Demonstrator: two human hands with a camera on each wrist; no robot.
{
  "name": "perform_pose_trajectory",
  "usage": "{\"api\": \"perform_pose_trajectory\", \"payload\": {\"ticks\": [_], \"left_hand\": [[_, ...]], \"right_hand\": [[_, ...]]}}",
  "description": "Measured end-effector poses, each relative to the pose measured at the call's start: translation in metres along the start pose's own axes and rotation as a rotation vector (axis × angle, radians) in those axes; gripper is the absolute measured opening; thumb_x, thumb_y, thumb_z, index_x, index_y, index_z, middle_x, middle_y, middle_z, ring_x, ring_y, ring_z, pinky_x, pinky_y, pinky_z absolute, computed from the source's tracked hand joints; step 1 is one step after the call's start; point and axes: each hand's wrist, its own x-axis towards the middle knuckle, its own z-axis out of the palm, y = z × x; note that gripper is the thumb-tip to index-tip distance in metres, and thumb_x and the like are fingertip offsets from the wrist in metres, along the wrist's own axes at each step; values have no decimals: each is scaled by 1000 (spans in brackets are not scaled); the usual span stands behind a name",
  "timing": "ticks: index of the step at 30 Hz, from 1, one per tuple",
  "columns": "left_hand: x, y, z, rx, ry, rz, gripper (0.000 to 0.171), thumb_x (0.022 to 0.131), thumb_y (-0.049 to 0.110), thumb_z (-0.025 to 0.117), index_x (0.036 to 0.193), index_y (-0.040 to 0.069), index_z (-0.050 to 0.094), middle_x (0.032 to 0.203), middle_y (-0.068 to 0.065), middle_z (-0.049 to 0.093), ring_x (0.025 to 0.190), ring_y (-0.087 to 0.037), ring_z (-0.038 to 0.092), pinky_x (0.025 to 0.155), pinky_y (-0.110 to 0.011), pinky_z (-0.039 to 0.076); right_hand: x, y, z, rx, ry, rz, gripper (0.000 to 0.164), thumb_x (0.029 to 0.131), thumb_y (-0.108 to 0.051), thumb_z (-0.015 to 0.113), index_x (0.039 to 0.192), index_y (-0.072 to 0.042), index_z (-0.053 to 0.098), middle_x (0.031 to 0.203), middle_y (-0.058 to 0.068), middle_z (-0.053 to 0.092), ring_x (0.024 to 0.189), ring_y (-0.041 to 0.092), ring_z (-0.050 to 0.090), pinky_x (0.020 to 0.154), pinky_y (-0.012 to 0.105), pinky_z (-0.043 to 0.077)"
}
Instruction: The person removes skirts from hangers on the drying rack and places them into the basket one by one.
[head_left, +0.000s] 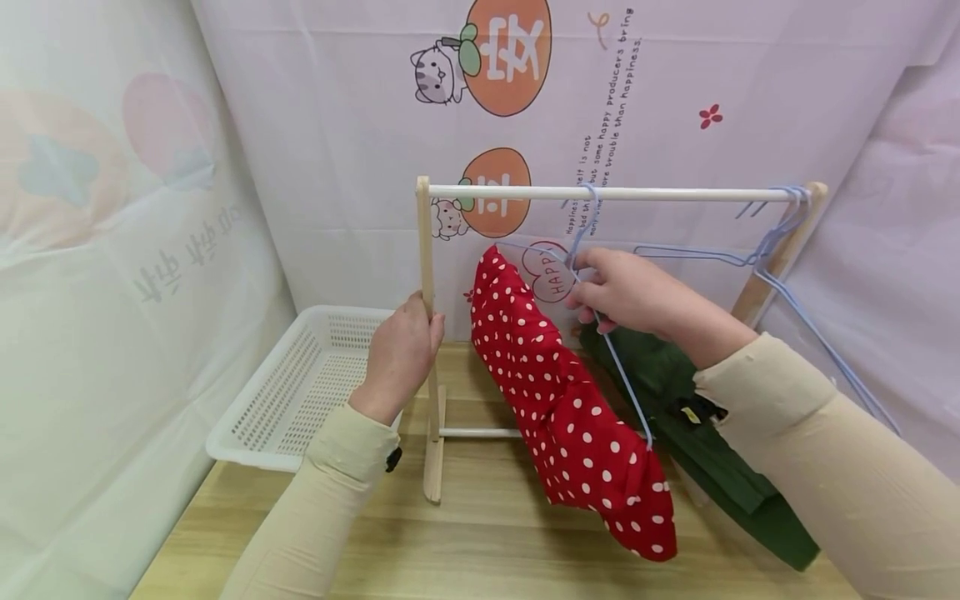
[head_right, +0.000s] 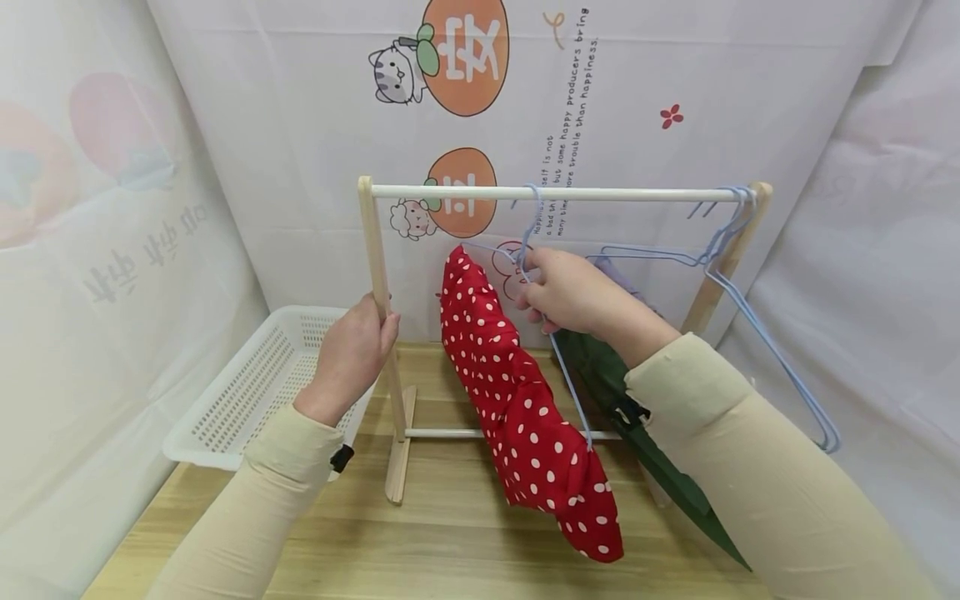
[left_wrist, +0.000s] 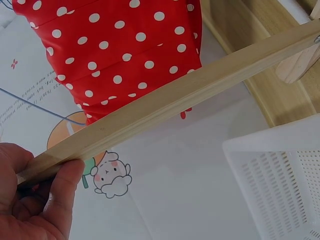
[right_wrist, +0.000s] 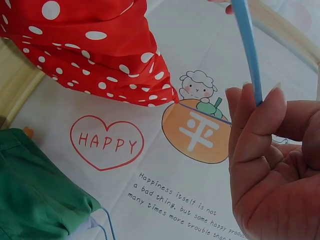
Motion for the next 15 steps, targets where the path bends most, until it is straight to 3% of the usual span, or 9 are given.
{"api": "perform_pose_trajectory", "payload": {"ticks": [15], "left_hand": [[1,0,1,-1,-6,-5,38,109,23,53,123,-13,58,89,-22,69,70,-33,70,62,-47,61]], "right_hand": [[8,-6,9,51,35,-19,30,108,-19,53,133,-2,53,104,14,73,75,24,68,66,33,59]]}}
